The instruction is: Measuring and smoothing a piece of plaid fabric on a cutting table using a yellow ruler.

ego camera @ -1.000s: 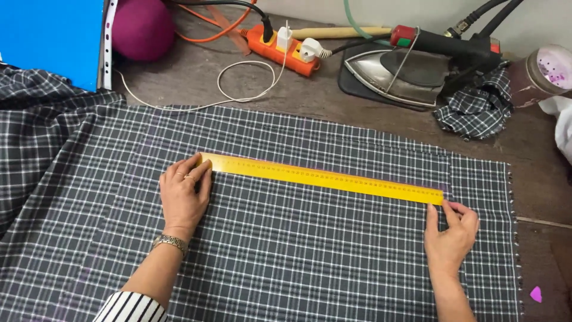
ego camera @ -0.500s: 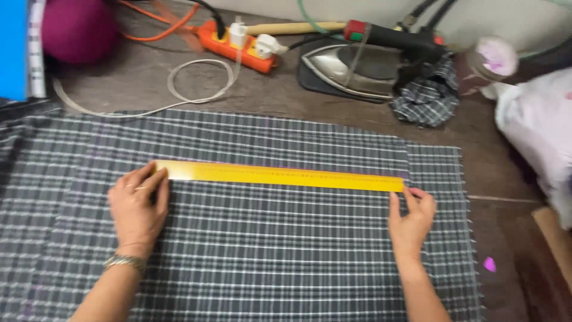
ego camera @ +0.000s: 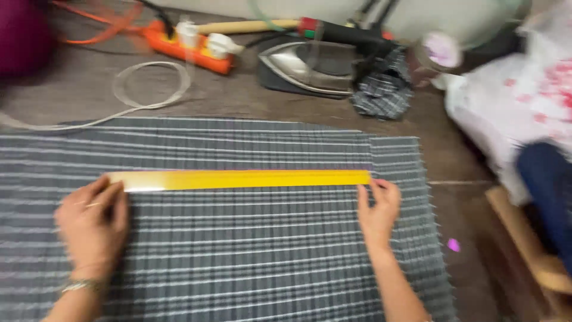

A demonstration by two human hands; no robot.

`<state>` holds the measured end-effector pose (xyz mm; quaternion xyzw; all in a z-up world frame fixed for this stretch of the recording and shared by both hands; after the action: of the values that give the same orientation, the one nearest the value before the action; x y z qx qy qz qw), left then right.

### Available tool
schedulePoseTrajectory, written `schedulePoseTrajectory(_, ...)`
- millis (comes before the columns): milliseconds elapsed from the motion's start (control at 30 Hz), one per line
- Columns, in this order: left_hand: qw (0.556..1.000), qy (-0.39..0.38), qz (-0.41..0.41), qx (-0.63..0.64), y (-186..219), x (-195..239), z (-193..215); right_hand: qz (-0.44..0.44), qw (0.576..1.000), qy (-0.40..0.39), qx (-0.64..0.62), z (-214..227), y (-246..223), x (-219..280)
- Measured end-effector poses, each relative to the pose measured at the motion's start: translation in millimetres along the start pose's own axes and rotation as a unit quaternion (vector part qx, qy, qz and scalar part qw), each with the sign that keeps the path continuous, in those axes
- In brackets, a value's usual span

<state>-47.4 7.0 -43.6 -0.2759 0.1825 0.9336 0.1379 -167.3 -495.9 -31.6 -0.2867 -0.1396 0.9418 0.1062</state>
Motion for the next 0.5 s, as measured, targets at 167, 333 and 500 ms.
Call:
schedulePoseTrajectory(167,0.998,0.002,0.061,0.015,7,-11,12,-0.008,1.000,0.011,-0.002,-5,1,5)
schedulePoseTrajectory(333,0.999,-0.006,0.043,0.021,7,-8,8,0.030,0.994,-0.009,0.101,-13,23,12)
schedulePoseTrajectory(500,0.998,-0.011,0.061,0.012,8,-9,9,0.047,0.994,0.001,0.098,-16,27,15)
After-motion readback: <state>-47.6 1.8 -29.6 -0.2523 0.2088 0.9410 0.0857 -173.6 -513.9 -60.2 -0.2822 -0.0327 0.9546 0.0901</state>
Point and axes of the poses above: each hand's wrist, its own x-axis away from the middle knuckle, its own z-axis out of the back of the hand, y = z × x, the point moved 2 cm from there along -x, towards the middle knuckle, and after that the axes turned 3 degrees about z, right-handed, at the moved point
